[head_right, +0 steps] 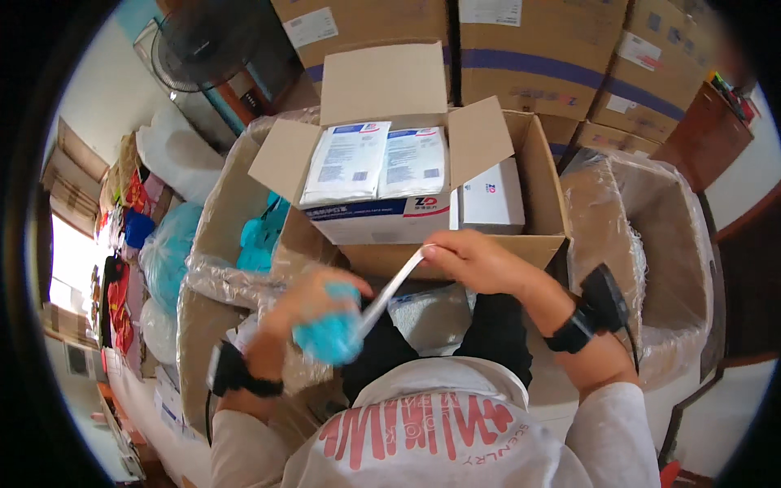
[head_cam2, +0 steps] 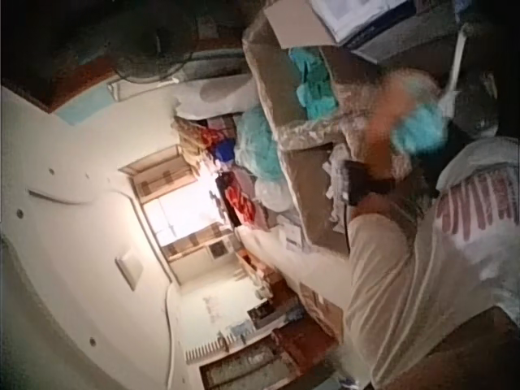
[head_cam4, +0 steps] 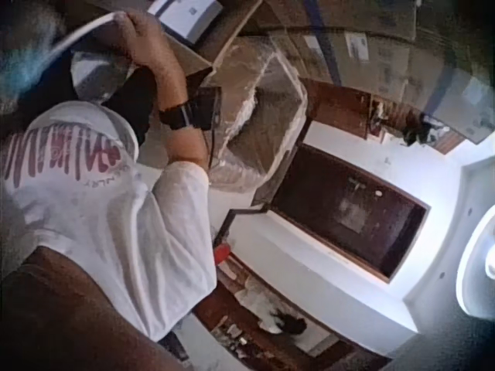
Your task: Packing individual face masks into larger boxes for shipment.
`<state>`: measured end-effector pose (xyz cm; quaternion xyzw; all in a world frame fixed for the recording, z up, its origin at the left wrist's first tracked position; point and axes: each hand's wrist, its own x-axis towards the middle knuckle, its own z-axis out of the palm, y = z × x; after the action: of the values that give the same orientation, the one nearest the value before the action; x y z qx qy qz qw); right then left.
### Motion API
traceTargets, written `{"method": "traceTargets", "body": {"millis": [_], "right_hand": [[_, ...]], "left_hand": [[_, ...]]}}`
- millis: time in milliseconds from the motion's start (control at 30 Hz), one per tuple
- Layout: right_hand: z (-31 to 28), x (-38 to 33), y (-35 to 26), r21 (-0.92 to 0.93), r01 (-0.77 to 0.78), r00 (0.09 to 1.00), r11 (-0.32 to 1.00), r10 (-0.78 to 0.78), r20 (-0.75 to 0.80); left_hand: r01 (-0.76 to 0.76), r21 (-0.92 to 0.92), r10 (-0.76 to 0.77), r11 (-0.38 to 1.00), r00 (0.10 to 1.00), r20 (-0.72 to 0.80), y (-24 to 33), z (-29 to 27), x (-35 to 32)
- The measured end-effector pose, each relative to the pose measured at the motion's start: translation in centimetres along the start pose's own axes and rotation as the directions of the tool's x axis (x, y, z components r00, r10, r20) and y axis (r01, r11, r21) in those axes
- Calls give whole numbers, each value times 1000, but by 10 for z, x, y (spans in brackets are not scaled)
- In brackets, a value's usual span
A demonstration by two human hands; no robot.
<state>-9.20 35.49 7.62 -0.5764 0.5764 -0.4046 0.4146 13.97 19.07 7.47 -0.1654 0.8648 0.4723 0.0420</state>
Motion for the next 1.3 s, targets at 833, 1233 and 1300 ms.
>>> {"method": "traceTargets", "body": {"millis": [833, 1233, 1300], "right_hand": [[46, -65, -9, -211, 81, 891, 974, 24, 453], [11, -80, -30, -186, -177, 833, 966, 248, 495], [5, -80, -35, -207, -207, 818, 956, 285, 499]], "left_hand": [[-471, 311, 405, 825, 878, 256, 31, 34, -22], [-495, 322, 426, 807, 866, 262, 19, 29, -22], [-490, 320, 421, 811, 868, 263, 19, 29, -21]]}}
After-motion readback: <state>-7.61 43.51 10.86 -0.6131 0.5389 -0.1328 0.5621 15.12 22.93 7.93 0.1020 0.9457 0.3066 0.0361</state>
